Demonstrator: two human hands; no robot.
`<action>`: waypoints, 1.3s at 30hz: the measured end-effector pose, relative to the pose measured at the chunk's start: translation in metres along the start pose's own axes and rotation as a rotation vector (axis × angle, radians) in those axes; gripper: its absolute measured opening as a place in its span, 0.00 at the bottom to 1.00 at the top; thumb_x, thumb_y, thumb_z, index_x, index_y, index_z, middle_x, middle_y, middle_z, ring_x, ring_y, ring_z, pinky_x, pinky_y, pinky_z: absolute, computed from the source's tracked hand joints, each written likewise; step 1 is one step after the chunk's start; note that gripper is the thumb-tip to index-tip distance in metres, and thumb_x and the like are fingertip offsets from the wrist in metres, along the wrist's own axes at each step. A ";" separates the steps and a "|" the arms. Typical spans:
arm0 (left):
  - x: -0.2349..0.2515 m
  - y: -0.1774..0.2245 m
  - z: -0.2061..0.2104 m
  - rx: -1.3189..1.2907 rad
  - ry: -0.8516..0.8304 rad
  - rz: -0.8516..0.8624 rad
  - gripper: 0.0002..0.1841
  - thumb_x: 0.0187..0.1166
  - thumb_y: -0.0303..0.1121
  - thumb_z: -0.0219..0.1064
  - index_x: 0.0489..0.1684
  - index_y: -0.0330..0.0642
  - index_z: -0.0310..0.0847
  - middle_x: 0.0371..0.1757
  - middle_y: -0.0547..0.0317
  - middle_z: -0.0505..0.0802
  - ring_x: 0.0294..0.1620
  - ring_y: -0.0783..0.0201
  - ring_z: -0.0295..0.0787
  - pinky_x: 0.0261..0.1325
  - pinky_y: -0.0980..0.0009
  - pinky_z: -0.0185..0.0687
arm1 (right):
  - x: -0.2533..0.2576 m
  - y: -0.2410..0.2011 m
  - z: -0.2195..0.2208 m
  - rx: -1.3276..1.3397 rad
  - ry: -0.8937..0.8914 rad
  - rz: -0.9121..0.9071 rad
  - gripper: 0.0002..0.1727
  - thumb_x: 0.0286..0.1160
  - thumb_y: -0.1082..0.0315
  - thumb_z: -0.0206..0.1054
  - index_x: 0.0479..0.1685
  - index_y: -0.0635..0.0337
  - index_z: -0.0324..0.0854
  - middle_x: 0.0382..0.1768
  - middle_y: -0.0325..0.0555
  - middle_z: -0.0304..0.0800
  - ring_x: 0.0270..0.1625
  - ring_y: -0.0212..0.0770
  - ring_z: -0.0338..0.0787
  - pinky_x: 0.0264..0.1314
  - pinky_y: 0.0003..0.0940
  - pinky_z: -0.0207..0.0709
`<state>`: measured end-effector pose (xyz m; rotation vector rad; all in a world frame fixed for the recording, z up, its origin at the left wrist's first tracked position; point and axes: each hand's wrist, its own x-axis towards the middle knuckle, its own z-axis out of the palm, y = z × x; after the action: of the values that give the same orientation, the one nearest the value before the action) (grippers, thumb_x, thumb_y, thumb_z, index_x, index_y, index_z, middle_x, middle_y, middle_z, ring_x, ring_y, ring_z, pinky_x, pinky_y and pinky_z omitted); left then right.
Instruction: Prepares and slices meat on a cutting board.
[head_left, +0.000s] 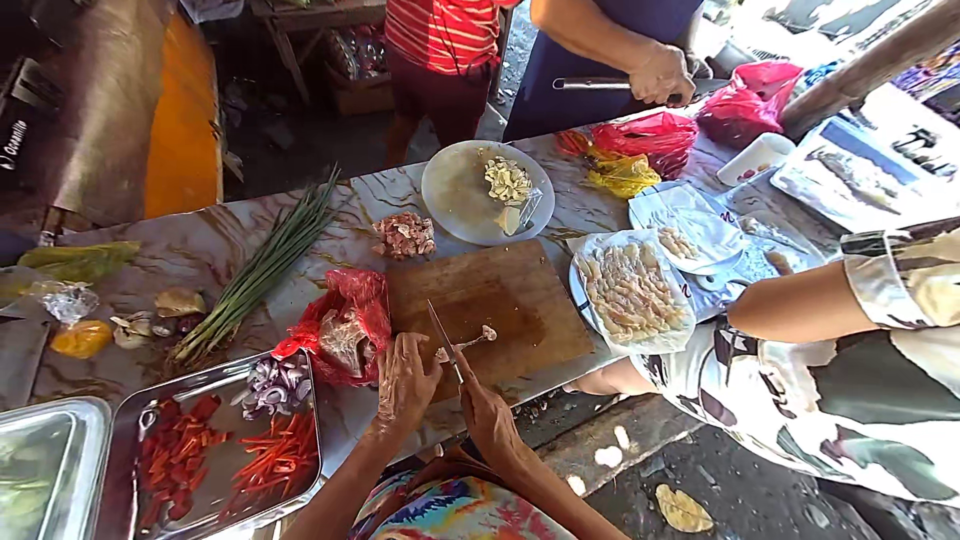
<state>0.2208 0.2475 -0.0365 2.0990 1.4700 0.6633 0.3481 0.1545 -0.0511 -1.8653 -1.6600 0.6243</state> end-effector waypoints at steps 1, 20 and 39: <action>0.001 0.001 0.002 0.005 -0.021 0.009 0.19 0.68 0.30 0.75 0.53 0.27 0.84 0.48 0.37 0.92 0.52 0.37 0.90 0.58 0.41 0.79 | 0.000 -0.001 -0.001 -0.022 -0.018 0.024 0.31 0.83 0.73 0.54 0.88 0.66 0.63 0.23 0.55 0.89 0.19 0.55 0.87 0.24 0.51 0.81; 0.004 0.008 0.032 0.205 -0.054 0.102 0.08 0.68 0.29 0.73 0.36 0.32 0.87 0.40 0.42 0.93 0.47 0.37 0.91 0.53 0.38 0.75 | -0.029 -0.001 -0.014 -0.290 -0.145 0.132 0.33 0.80 0.70 0.58 0.89 0.57 0.65 0.23 0.58 0.88 0.18 0.57 0.88 0.21 0.49 0.80; 0.002 0.015 0.022 0.075 -0.118 0.013 0.12 0.69 0.23 0.70 0.48 0.27 0.86 0.51 0.30 0.91 0.59 0.29 0.87 0.61 0.37 0.78 | -0.041 0.025 -0.054 -0.225 0.056 -0.019 0.30 0.76 0.73 0.58 0.82 0.60 0.75 0.15 0.49 0.84 0.13 0.50 0.84 0.17 0.46 0.79</action>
<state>0.2465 0.2418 -0.0437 2.1663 1.4374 0.4871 0.3975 0.1062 -0.0290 -1.9998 -1.7700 0.3864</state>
